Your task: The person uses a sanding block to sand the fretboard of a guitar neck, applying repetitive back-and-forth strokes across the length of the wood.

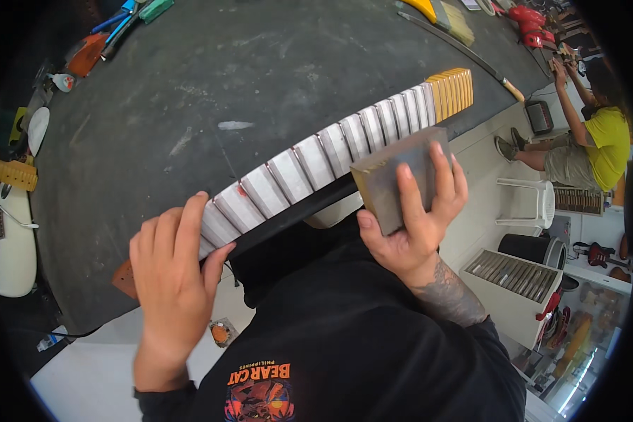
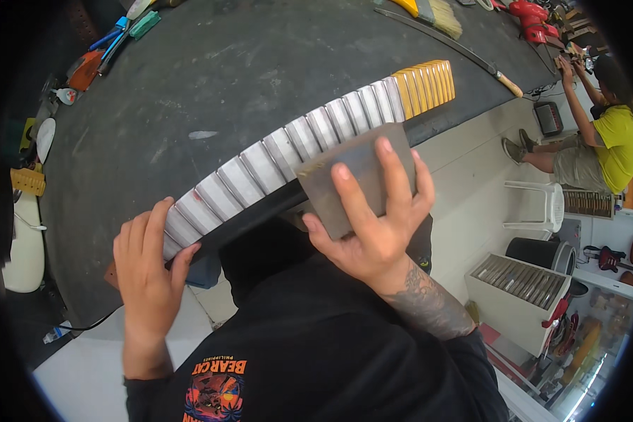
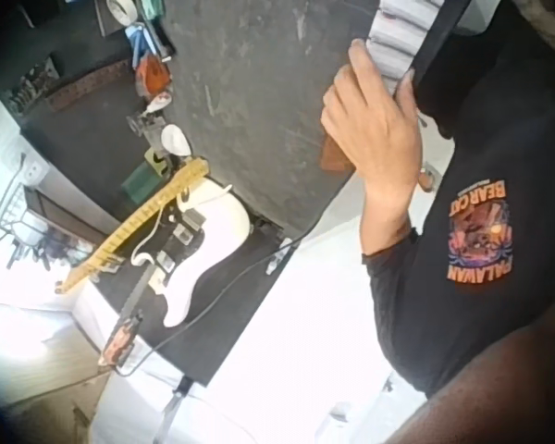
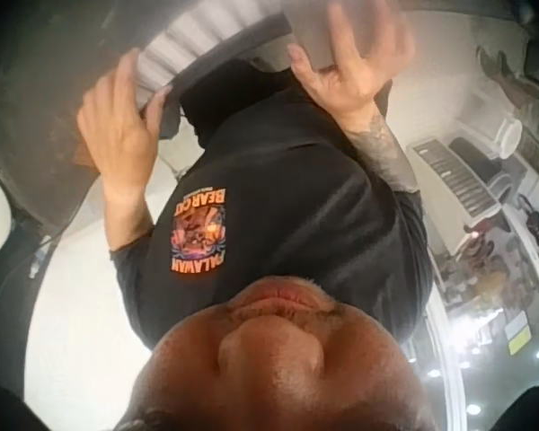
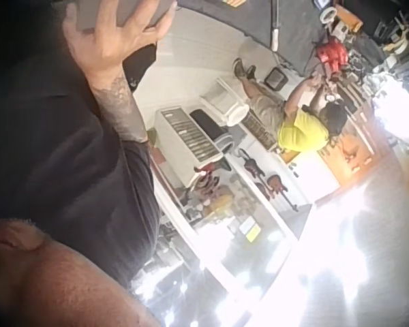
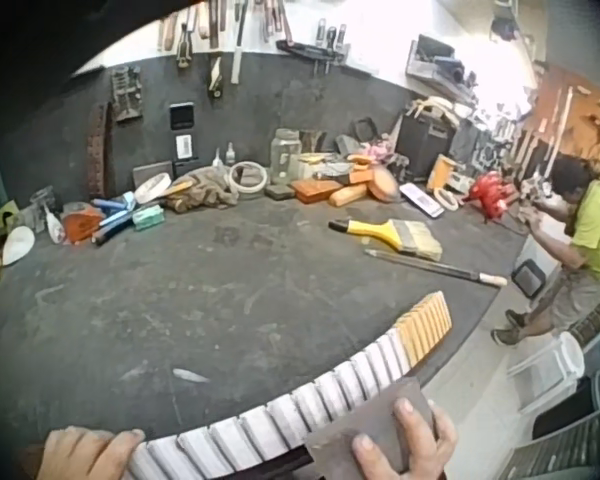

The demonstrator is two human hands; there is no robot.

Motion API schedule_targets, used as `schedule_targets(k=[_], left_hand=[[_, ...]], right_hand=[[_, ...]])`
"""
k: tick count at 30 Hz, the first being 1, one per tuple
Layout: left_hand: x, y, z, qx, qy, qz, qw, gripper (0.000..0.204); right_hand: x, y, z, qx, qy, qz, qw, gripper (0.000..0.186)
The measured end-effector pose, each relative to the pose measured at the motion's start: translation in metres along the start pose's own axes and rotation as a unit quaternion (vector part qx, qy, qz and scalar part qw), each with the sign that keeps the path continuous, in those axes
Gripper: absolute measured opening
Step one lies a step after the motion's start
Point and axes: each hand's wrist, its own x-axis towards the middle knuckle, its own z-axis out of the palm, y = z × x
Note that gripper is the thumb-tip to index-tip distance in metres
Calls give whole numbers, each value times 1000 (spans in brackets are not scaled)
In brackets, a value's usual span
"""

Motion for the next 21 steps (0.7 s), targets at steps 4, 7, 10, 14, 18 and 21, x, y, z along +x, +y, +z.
schedule_targets(k=[4,7,10,14,18,21], left_hand=[[-21,15,30,48,83,-50,994,65],[-23,9,48,97,188,-38,977,67],[-23,9,49,113,201,-31,973,65],[-21,9,50,100,205,-26,973,65],[-22,8,49,102,208,-27,972,65],[-23,7,50,106,206,-27,972,65]], right_hand=[[12,-10,14,61,59,-17,996,64],[13,-10,24,63,67,-52,994,65],[6,-10,30,77,74,-49,993,69],[-5,-10,34,86,70,-27,993,72],[-7,-7,31,74,40,-47,995,76],[-8,-6,29,76,46,-50,995,74]])
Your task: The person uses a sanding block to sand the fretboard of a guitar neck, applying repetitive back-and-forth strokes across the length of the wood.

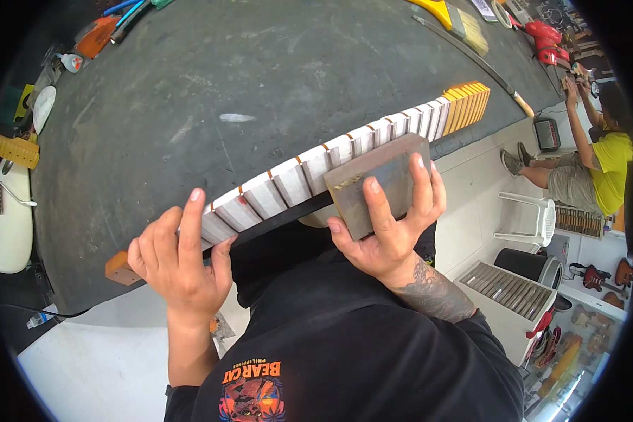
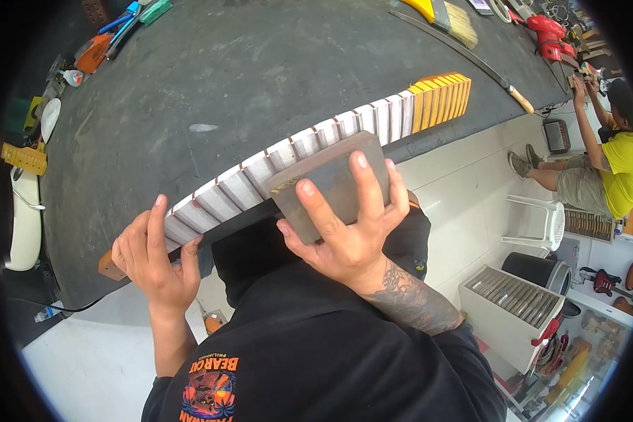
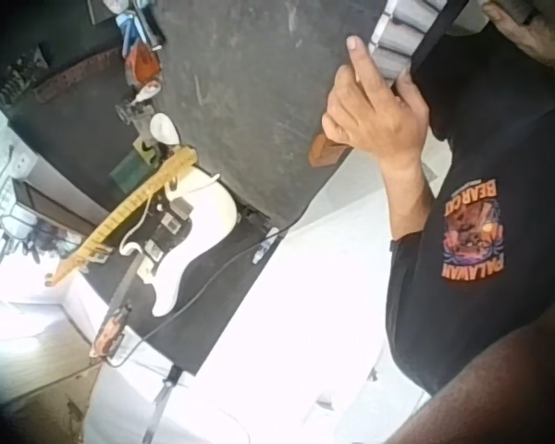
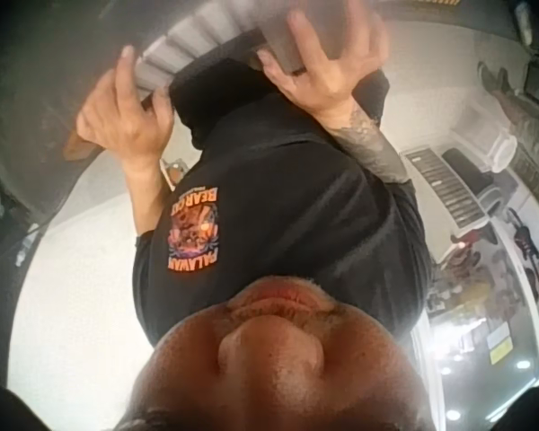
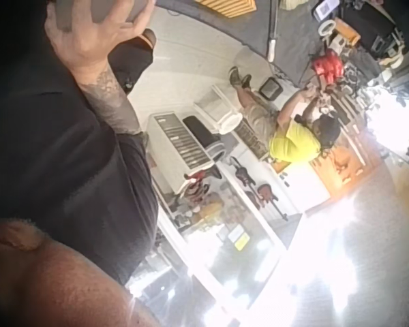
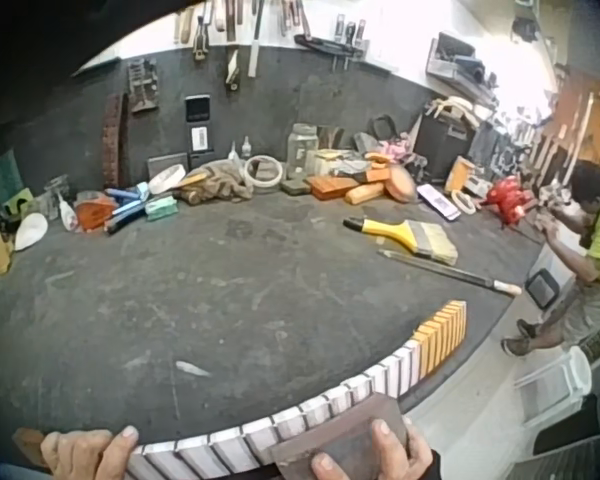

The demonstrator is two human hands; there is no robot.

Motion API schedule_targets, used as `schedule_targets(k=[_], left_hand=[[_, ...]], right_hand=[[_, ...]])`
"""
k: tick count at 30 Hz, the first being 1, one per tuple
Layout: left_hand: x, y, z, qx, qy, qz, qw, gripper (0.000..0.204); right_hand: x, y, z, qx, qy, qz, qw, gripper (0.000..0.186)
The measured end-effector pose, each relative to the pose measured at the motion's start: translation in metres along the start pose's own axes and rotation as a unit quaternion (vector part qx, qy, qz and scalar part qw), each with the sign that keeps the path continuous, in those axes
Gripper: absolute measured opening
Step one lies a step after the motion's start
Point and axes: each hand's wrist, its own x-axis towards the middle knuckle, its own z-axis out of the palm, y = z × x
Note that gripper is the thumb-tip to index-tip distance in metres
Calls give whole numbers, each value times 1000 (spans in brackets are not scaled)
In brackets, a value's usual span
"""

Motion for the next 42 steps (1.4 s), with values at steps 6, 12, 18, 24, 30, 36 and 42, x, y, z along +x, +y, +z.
schedule_targets(k=[6,12,18,24,30,36,42], left_hand=[[1,1,-3,9,-45,10,999,64],[0,-1,-10,13,-63,1,998,63],[-2,-2,-3,21,-58,20,998,63],[1,-1,-5,29,-44,20,998,61],[-4,-2,-8,30,-77,9,997,63],[-5,-4,-4,27,-73,13,997,63],[-4,-3,-7,26,-80,12,996,63]], right_hand=[[53,-3,6,3,13,15,1000,62],[75,-8,6,43,10,34,998,57],[59,-1,3,52,25,46,997,59],[52,7,5,58,39,35,997,62],[4,33,-21,9,52,27,998,58],[86,58,8,18,53,48,997,63],[28,65,-6,13,88,32,996,64]])
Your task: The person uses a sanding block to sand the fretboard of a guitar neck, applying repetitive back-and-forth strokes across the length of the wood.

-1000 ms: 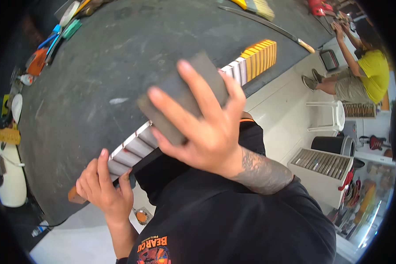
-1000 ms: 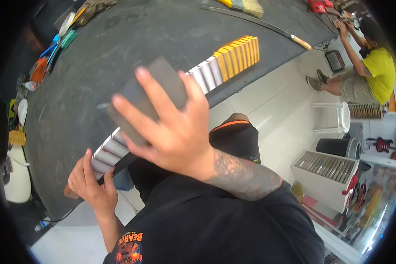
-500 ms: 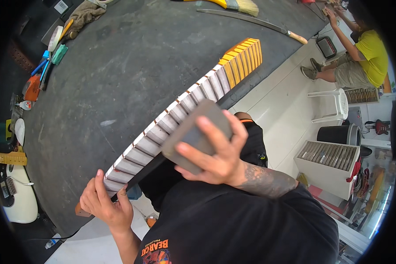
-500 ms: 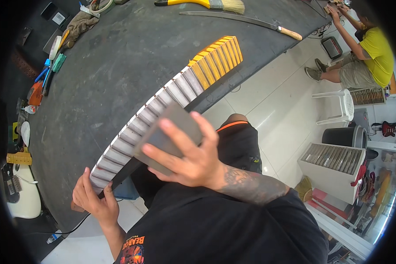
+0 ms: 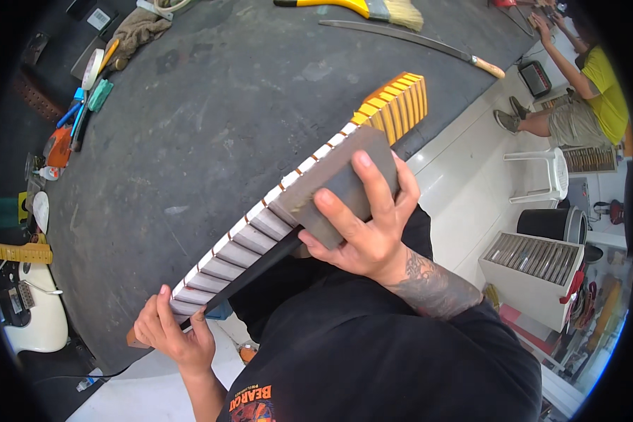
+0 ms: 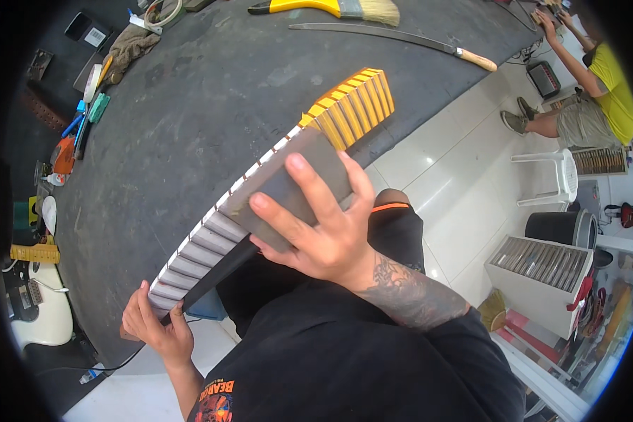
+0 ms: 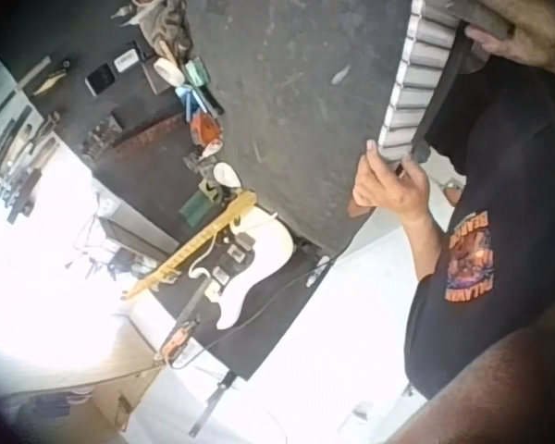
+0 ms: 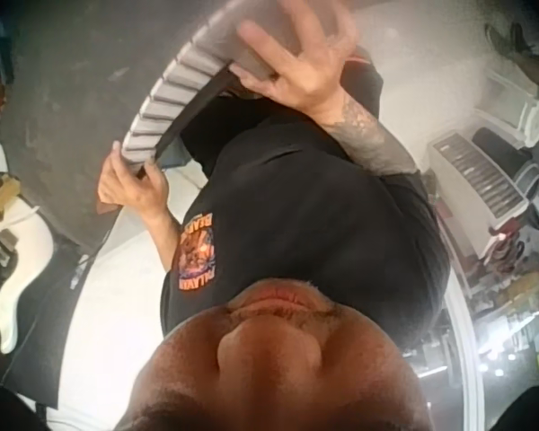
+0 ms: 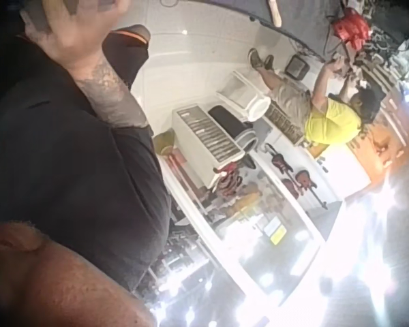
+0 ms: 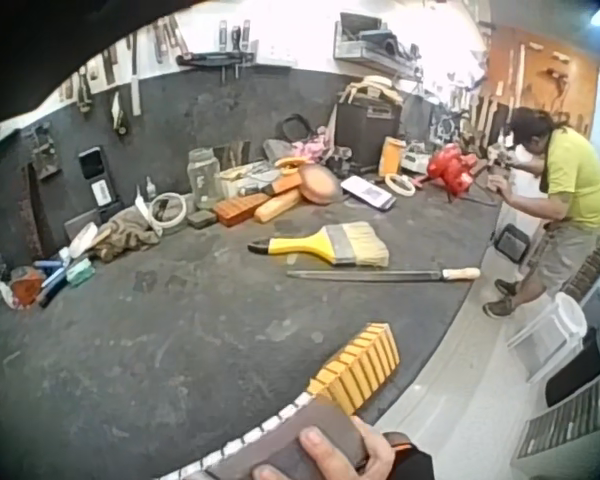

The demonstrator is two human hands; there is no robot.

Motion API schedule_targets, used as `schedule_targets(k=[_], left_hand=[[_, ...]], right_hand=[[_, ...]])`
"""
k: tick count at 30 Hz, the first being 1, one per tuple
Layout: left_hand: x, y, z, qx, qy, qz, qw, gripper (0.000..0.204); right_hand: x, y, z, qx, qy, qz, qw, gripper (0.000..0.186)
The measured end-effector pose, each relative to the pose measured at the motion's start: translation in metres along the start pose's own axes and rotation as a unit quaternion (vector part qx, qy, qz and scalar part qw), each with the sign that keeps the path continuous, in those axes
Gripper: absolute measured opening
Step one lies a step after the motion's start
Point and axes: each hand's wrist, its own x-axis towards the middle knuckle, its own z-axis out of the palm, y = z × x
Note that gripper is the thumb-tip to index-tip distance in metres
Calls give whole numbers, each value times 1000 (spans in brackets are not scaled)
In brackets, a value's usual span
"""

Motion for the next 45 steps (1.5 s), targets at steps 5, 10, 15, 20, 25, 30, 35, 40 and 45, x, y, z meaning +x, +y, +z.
schedule_targets(k=[5,10,15,20,25,30,35,40,45], left_hand=[[-2,-4,1,6,-1,-4,1000,62],[0,0,-2,-7,-5,1,1000,63],[-3,0,1,-3,0,-2,1000,63],[1,-1,2,15,16,7,1000,61],[0,0,3,31,29,9,999,62],[3,1,2,25,22,22,999,62],[-3,0,5,30,35,9,999,62],[1,0,5,25,35,12,999,63],[2,-2,7,19,43,16,999,63]], right_hand=[[49,5,22,24,-23,9,999,66],[-14,12,-8,-25,-45,-15,999,61],[-23,7,-25,-8,-7,27,1000,58],[43,43,5,-65,-61,-87,992,63],[33,44,6,-44,-48,-94,993,63],[31,37,2,-20,24,-8,999,51],[39,44,12,-22,26,-33,999,57],[-28,51,-18,-34,1,-21,999,65],[30,68,3,-39,47,-37,997,55]])
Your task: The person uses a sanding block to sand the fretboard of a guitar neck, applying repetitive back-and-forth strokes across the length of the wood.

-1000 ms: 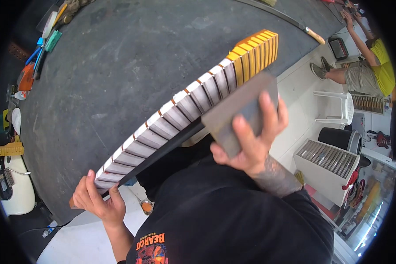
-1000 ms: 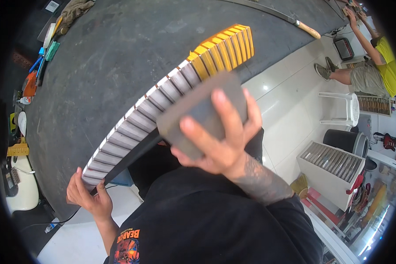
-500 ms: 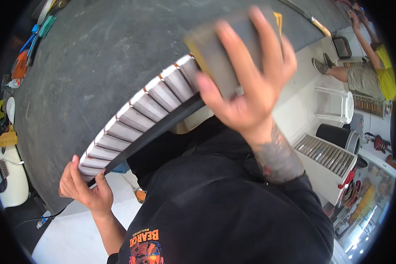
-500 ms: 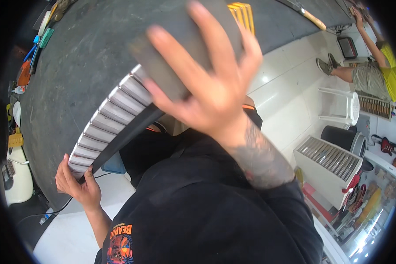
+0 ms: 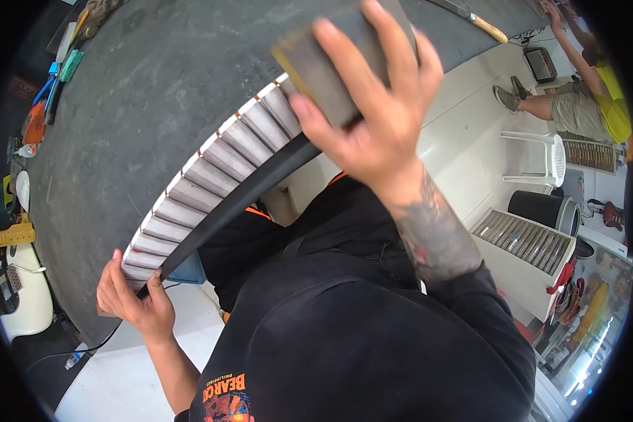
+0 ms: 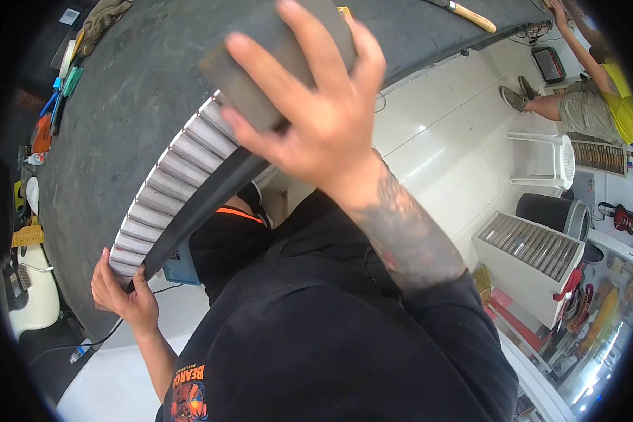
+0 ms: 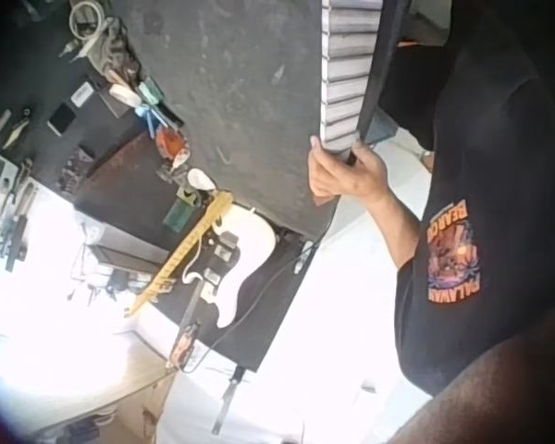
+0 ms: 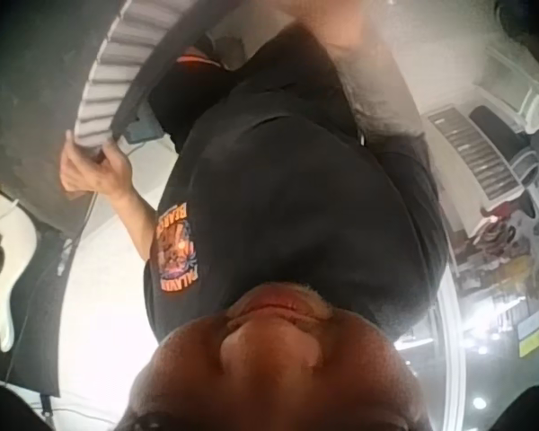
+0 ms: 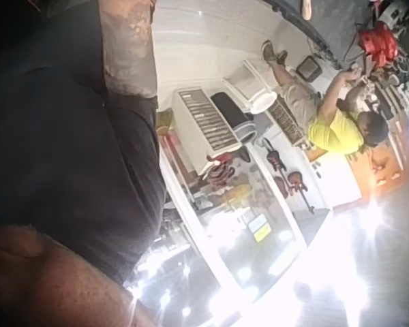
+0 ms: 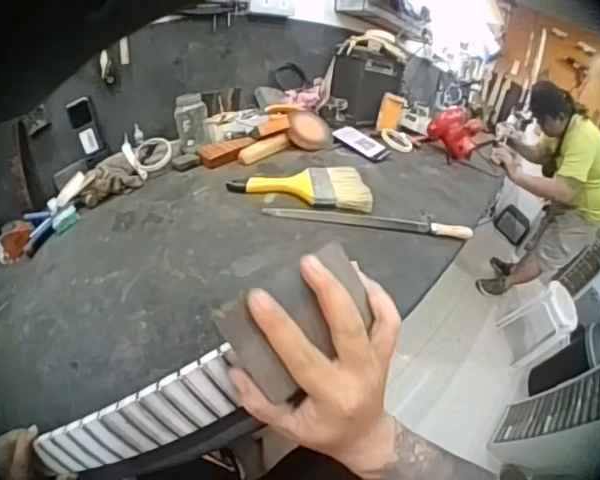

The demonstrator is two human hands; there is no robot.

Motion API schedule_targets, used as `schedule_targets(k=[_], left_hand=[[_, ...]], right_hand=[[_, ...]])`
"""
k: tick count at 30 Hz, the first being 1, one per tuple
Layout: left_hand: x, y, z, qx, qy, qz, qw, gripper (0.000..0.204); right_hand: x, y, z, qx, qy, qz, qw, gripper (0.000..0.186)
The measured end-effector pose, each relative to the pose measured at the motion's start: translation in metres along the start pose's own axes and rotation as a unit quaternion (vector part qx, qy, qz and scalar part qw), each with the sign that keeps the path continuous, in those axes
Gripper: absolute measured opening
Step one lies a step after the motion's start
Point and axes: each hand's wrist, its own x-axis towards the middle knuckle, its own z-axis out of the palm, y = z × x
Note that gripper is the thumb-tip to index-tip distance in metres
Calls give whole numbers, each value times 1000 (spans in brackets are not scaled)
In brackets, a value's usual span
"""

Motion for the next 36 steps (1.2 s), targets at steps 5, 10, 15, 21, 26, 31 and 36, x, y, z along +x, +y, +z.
schedule_targets(k=[5,10,15,21,26,31,36], left_hand=[[-4,0,-1,1,2,-2,1000,60],[-2,1,-4,-3,-13,6,1000,61],[-2,0,-2,1,-17,-5,1000,61],[-8,-3,-6,-5,-41,-12,999,62],[-6,-4,-5,10,-37,-9,999,62],[-6,-2,-6,14,-32,-9,999,63],[-4,-1,-5,18,-26,-6,999,64]], right_hand=[[21,3,6,14,-13,-5,1000,56],[-28,8,-26,13,-33,27,999,63],[31,23,-3,-13,-49,-10,999,60],[-21,21,-18,18,-16,39,999,58],[37,29,-3,11,-75,-8,997,56],[-30,26,-23,6,-23,26,999,64],[27,36,-6,-1,-40,-6,999,61]])
